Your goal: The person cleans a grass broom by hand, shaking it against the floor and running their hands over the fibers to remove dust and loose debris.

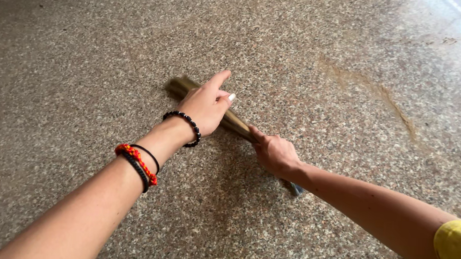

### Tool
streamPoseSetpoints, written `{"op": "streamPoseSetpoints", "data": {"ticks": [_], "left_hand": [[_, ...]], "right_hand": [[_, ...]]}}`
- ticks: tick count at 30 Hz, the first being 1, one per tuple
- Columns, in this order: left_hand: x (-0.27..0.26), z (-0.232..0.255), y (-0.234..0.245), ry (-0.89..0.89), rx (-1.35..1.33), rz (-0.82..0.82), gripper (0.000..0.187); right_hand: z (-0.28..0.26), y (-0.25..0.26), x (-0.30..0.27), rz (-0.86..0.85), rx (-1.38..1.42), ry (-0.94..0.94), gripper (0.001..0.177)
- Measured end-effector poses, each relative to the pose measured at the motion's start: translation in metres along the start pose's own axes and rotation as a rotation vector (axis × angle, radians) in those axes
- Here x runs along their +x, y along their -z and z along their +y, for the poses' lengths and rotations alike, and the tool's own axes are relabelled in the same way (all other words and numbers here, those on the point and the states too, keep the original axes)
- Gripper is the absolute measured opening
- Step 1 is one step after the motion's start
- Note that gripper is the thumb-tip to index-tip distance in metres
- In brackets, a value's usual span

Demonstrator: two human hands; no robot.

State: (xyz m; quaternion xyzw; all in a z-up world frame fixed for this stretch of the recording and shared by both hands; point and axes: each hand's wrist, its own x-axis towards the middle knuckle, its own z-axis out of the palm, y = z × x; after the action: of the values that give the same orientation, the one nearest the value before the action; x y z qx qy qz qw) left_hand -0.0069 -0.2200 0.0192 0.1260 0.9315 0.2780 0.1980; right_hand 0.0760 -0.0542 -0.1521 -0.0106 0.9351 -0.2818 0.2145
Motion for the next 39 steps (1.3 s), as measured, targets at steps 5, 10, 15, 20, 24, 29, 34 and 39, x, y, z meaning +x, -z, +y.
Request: {"op": "streamPoseSetpoints", "data": {"ticks": [5, 10, 15, 20, 24, 29, 34, 39], "left_hand": [[-0.001, 0.006, -0.001, -0.024, 0.055, 0.015, 0.065], [-0.002, 0.021, -0.002, 0.034, 0.031, -0.047, 0.072], [-0.006, 0.033, 0.0, 0.064, 0.064, -0.07, 0.074], [-0.003, 0.029, -0.003, 0.135, 0.075, -0.116, 0.074], [0.008, 0.012, -0.011, 0.048, 0.065, -0.078, 0.074], [0.017, 0.001, -0.018, 0.017, 0.05, -0.068, 0.075], [0.015, 0.001, -0.019, 0.051, 0.07, -0.062, 0.073], [0.01, 0.005, -0.015, 0.039, 0.08, -0.046, 0.071]], "right_hand": [[0.012, -0.012, -0.006, 0.166, 0.17, -0.023, 0.047], [0.018, -0.028, -0.01, 0.233, 0.091, 0.272, 0.045], [-0.002, -0.028, -0.004, 0.081, -0.01, 0.442, 0.047], [-0.015, -0.014, 0.003, -0.036, -0.121, 0.242, 0.051], [-0.015, 0.001, 0.005, -0.105, -0.046, 0.151, 0.053], [-0.001, 0.007, 0.012, -0.011, 0.171, 0.059, 0.058], [0.011, 0.01, 0.021, 0.006, 0.3, -0.042, 0.056], [0.033, 0.012, 0.028, 0.061, 0.429, -0.151, 0.049]]}}
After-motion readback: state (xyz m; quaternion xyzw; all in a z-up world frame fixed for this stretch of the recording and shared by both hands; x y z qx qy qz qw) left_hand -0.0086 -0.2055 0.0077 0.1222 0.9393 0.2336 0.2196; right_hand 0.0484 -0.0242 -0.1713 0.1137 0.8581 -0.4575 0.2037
